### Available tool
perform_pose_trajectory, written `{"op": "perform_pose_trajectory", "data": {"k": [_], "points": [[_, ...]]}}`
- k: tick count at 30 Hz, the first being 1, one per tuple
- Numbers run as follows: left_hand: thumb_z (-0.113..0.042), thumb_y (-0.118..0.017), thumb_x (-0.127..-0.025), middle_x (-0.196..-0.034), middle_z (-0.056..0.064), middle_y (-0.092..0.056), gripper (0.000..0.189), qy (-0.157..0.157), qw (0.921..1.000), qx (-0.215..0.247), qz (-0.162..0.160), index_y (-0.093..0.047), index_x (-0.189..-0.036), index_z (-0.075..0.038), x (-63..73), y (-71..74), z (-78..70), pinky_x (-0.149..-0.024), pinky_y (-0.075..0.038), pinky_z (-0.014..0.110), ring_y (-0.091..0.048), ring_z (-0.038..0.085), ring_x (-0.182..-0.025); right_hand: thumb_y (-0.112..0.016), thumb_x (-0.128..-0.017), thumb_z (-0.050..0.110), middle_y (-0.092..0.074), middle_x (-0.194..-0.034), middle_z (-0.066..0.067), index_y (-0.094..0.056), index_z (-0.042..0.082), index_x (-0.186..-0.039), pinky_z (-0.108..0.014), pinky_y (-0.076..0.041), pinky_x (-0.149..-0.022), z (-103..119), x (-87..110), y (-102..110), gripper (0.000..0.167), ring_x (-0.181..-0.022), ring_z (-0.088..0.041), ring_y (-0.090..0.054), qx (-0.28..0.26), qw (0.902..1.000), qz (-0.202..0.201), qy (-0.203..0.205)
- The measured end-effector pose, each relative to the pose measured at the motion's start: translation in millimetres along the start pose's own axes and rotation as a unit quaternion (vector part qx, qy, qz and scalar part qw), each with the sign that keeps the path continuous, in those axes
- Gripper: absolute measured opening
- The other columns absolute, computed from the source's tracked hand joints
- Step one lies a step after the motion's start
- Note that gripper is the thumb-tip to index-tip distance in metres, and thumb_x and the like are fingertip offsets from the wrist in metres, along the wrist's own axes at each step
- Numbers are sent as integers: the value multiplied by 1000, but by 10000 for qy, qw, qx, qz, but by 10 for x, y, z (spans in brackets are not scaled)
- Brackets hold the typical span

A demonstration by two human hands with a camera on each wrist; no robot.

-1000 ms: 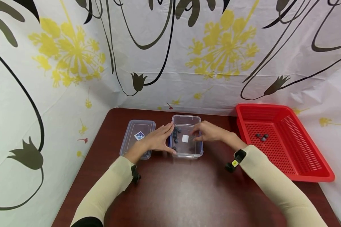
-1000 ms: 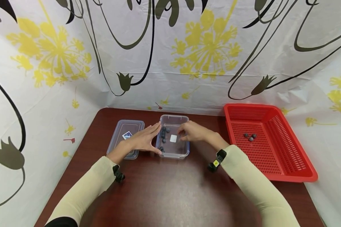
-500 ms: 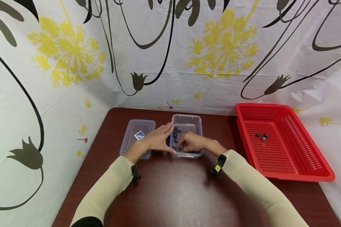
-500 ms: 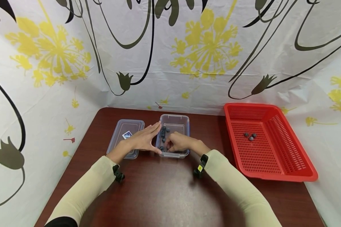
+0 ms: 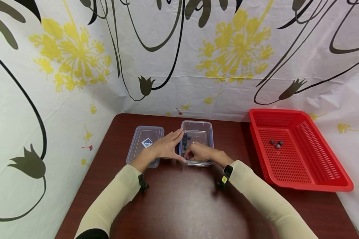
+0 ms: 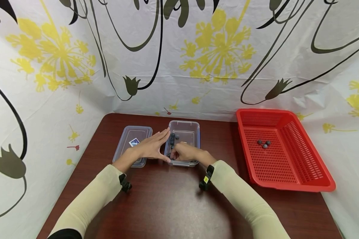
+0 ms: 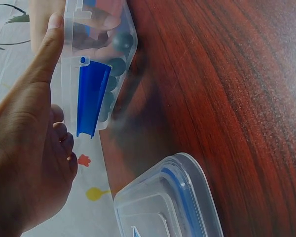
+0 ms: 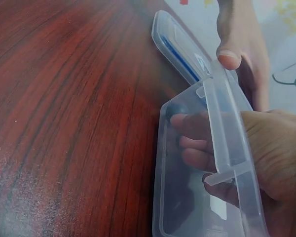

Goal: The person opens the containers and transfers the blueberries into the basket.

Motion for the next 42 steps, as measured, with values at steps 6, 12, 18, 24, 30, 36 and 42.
{"op": "perform_pose_trajectory", "data": {"k": [6, 12, 18, 24, 30, 36, 42], "points": [[-80, -71, -82, -179, 12, 2, 133, -17, 10000, 3, -7, -7, -170, -3, 2, -9, -5, -133, -10, 43, -3, 22, -165, -80, -90, 1, -79, -88, 6, -86, 9, -99, -19, -57, -71, -18, -21, -48, 14, -75, 1, -66, 81, 9999, -42, -54], [-79, -72, -83, -179, 13, 2, 132, -36, 10000, 12, -12, -8, -170, -2, -2, -14, -4, -133, -9, 43, -3, 22, -165, -79, -89, -1, -79, -88, 6, -86, 9, -100, -18, -56, -70, -21, -25, -55, 16, -76, -1, -66, 171, 9998, -38, -53], [-79, -72, -83, -179, 13, 2, 132, -35, 10000, 25, -4, -8, -170, -2, -17, -8, -1, -133, -10, 44, -3, 22, -165, -78, -90, 1, -77, -85, 7, -85, 10, -97, -19, -55, -69, -8, -8, -17, 14, -73, 1, -64, 176, 9998, -56, -79], [-78, -72, -84, -179, 13, 1, 131, -25, 9999, 132, 4, -9, -170, -2, -23, 1, -1, -133, -11, 46, -5, 25, -165, -79, -88, 3, -75, -82, 7, -83, 10, -96, -19, -55, -67, 27, 52, 112, 11, -71, 2, -63, 5, 9997, -208, -163], [-79, -72, -83, -179, 12, 2, 132, 28, 9999, 165, 41, -7, -170, -4, -14, 11, -4, -133, -10, 45, -5, 26, -165, -83, -89, 8, -75, -87, 3, -82, 6, -100, -22, -56, -68, 50, 146, 328, 11, -74, -1, -64, 15, 9987, -503, -77], [-81, -71, -82, -179, 10, 4, 133, 135, 9998, 151, 90, -6, -171, -7, -11, 9, 7, -133, -10, 45, -6, 28, -165, -81, -89, 8, -75, -89, 1, -82, 8, -97, -24, -57, -68, 28, 292, 566, 8, -75, -3, -64, 220, 9961, -858, -1], [-81, -71, -82, -179, 9, 6, 134, 117, 9997, 125, 176, 0, -170, -10, -1, 17, -5, -133, -7, 42, -2, 23, -165, -86, -84, 8, -74, -85, 4, -81, 8, -92, -31, -59, -68, 1, 554, 833, 10, -75, -8, -67, 509, 9894, -1349, 190]]}}
Point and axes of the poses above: each hand's wrist, its own x-axis away from the middle knuckle, its own y-axis out of the back of the hand, z = x × y, the point moved 1 cm from there along -x, towards the middle knuckle
